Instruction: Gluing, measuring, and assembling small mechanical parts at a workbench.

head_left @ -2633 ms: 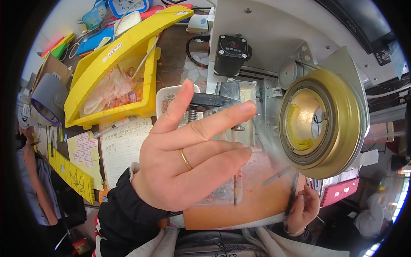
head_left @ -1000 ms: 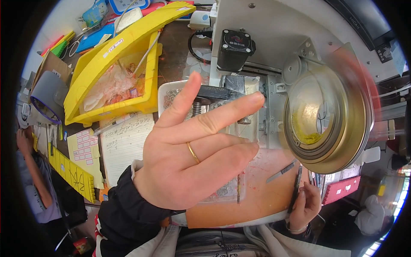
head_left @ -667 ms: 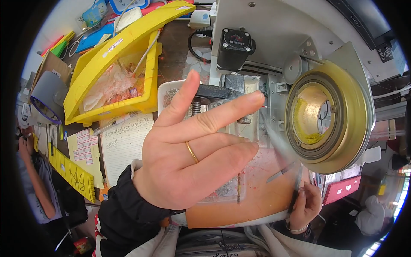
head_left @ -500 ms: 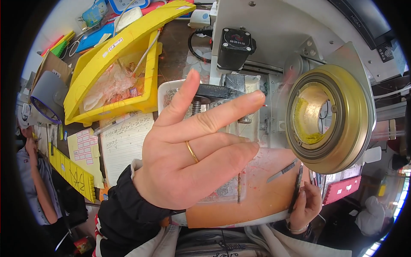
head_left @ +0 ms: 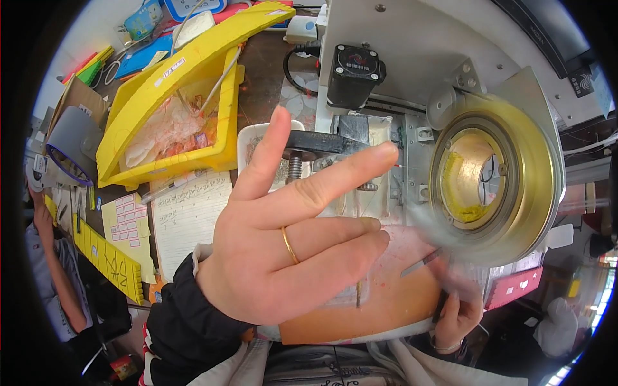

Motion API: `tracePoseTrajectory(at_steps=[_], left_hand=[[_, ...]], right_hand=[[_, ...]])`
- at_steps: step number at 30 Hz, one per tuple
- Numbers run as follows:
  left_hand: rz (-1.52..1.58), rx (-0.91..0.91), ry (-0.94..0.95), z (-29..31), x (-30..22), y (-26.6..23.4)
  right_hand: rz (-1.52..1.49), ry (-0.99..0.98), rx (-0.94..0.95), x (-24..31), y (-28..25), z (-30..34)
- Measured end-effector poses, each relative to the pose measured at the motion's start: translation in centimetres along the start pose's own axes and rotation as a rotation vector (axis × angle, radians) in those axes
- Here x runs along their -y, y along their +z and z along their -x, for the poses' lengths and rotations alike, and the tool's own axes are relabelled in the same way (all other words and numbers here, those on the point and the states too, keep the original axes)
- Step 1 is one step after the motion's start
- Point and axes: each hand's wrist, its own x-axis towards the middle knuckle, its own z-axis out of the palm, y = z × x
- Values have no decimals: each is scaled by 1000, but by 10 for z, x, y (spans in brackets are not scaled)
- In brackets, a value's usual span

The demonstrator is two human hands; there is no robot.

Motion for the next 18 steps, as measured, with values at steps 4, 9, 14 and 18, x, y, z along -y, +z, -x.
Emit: tracePoseTrajectory(at_steps=[4,9,14,18], left_hand=[[-21,2,-15,2,-2,1],[-31,28,-38,1,-1,0],[-27,14,-39,-1,0,-1],[-45,35,-44,3,-2,0]], right_hand=[[-65,22,-9,-5,8,3],[52,-49,61,-6,1,0],[119,-93,108,-6,-8,-2],[-56,45,3,-2,5,4]])
